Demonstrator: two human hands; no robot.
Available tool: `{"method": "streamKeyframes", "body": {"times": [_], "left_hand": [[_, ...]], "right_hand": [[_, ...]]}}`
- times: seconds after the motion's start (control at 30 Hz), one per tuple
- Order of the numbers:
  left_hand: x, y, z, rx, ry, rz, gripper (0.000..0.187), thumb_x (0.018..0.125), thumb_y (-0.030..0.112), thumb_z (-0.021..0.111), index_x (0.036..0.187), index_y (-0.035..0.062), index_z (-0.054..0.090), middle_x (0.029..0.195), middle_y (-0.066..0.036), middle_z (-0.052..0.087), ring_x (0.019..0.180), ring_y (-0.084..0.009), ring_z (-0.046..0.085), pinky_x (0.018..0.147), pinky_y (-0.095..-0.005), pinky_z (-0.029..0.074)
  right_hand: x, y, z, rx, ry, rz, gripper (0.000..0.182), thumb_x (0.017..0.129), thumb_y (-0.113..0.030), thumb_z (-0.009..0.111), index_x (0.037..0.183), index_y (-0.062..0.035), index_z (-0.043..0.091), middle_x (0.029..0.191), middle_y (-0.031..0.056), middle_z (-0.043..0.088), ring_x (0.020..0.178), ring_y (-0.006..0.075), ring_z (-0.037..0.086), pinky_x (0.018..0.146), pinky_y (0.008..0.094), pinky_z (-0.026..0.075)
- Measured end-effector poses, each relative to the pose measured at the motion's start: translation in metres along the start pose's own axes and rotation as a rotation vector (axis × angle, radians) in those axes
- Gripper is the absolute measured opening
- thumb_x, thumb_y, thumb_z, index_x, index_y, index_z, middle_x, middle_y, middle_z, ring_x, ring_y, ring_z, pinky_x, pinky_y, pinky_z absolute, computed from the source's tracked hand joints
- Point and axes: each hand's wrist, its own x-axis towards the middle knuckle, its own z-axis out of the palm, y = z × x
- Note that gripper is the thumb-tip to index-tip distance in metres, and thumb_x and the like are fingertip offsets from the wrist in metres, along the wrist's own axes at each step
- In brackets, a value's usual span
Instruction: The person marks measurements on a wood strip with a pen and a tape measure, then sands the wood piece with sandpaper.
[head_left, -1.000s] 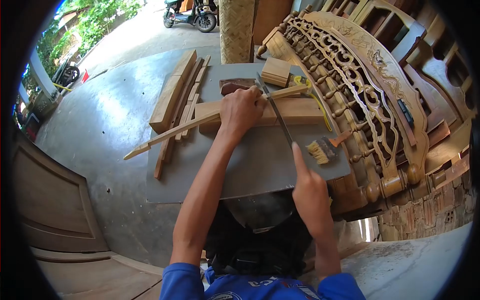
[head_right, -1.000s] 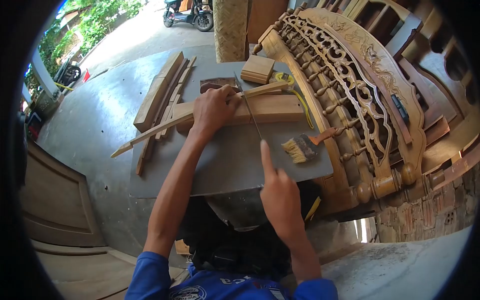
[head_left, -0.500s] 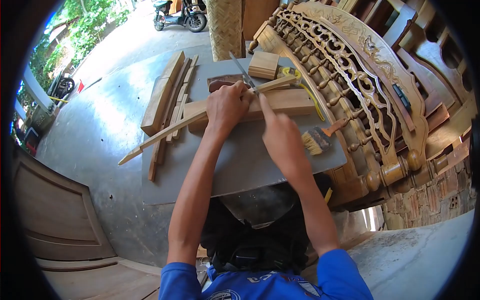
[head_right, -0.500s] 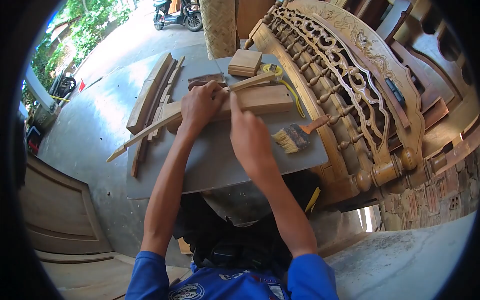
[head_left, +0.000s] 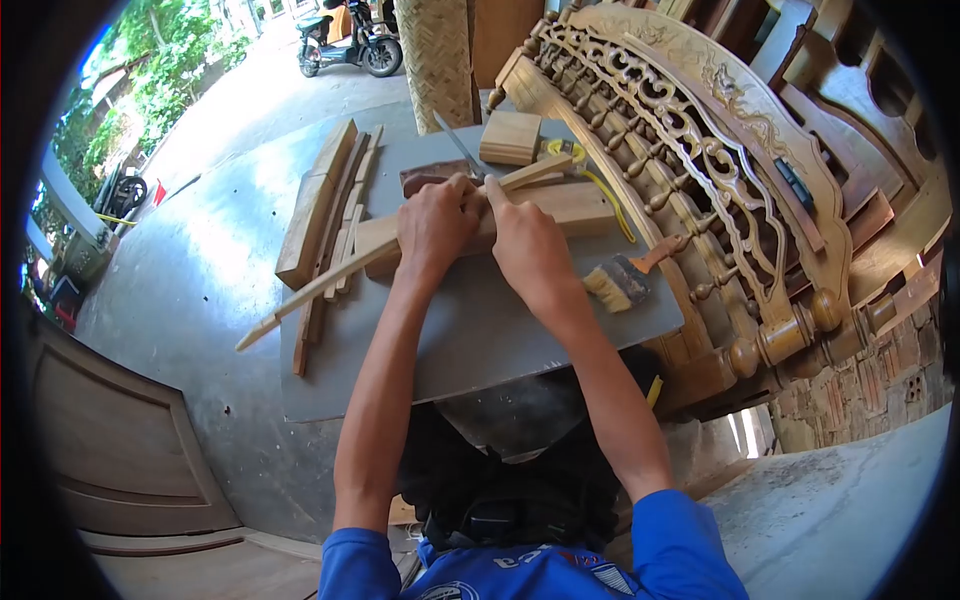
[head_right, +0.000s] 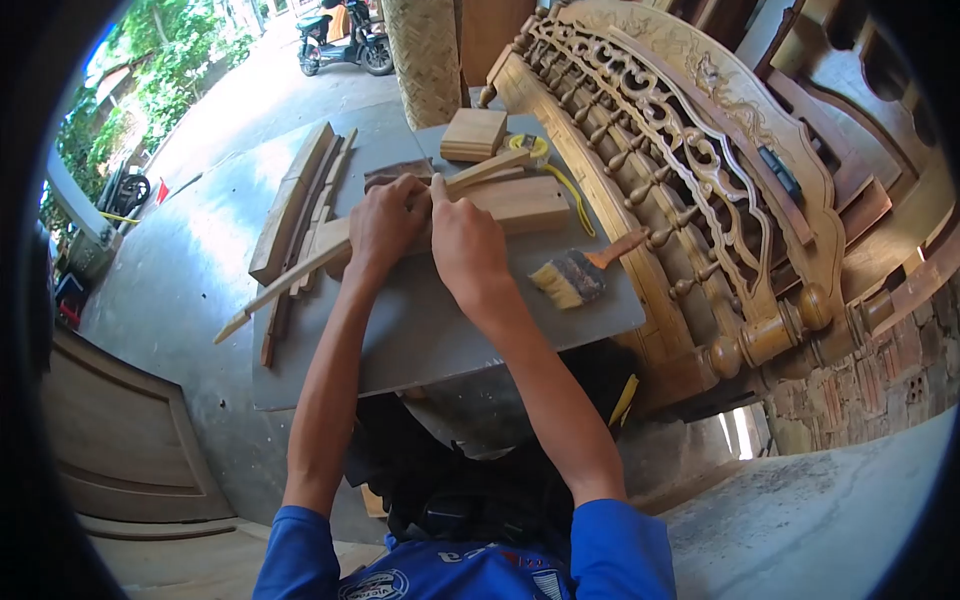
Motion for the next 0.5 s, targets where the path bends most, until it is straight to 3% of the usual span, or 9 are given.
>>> {"method": "streamKeyframes", "body": {"times": [0.1,0.23,0.33,0.5], "left_hand": [[-0.003,0.001,0.001,-0.027,0.073,0.06,0.014,0.076,0.023,0.059,0.079,0.0104,0.064,0.068,-0.014,0.063,0.066,-0.0299,0.062,0.06,-0.0412,0.048],[-0.002,-0.003,0.004,-0.01,0.066,0.05,0.016,0.077,0.026,0.06,0.081,0.011,0.065,0.07,-0.013,0.063,0.067,-0.0298,0.062,0.061,-0.0407,0.048],[0.0,-0.001,-0.001,-0.03,0.01,0.011,0.02,0.077,0.03,0.061,0.083,0.0118,0.065,0.074,-0.012,0.065,0.071,-0.0299,0.062,0.064,-0.0401,0.048],[-0.002,0.004,-0.005,-0.024,-0.027,-0.011,0.019,0.077,0.027,0.061,0.085,0.0099,0.064,0.076,-0.012,0.065,0.071,-0.0297,0.062,0.063,-0.0398,0.047]], "right_hand": [[-0.056,0.001,-0.019,-0.034,0.03,-0.012,0.053,0.079,0.0,0.046,0.131,-0.0046,0.039,0.07,0.0195,0.057,0.063,0.0358,0.06,0.059,0.0439,0.05],[-0.153,-0.001,-0.063,0.004,-0.104,0.145,0.069,0.07,0.009,0.048,0.134,-0.0133,0.037,0.067,0.0165,0.055,0.062,0.0315,0.06,0.053,0.0393,0.049],[-0.164,0.0,-0.097,-0.074,-0.118,0.15,0.065,0.071,0.008,0.048,0.133,-0.0107,0.04,0.065,0.0143,0.053,0.056,0.0296,0.057,0.05,0.0389,0.045],[-0.172,0.008,-0.104,0.088,0.205,0.194,0.053,0.08,0.006,0.045,0.131,-0.0069,0.041,0.065,0.0146,0.051,0.055,0.0306,0.052,0.053,0.0412,0.041]]}}
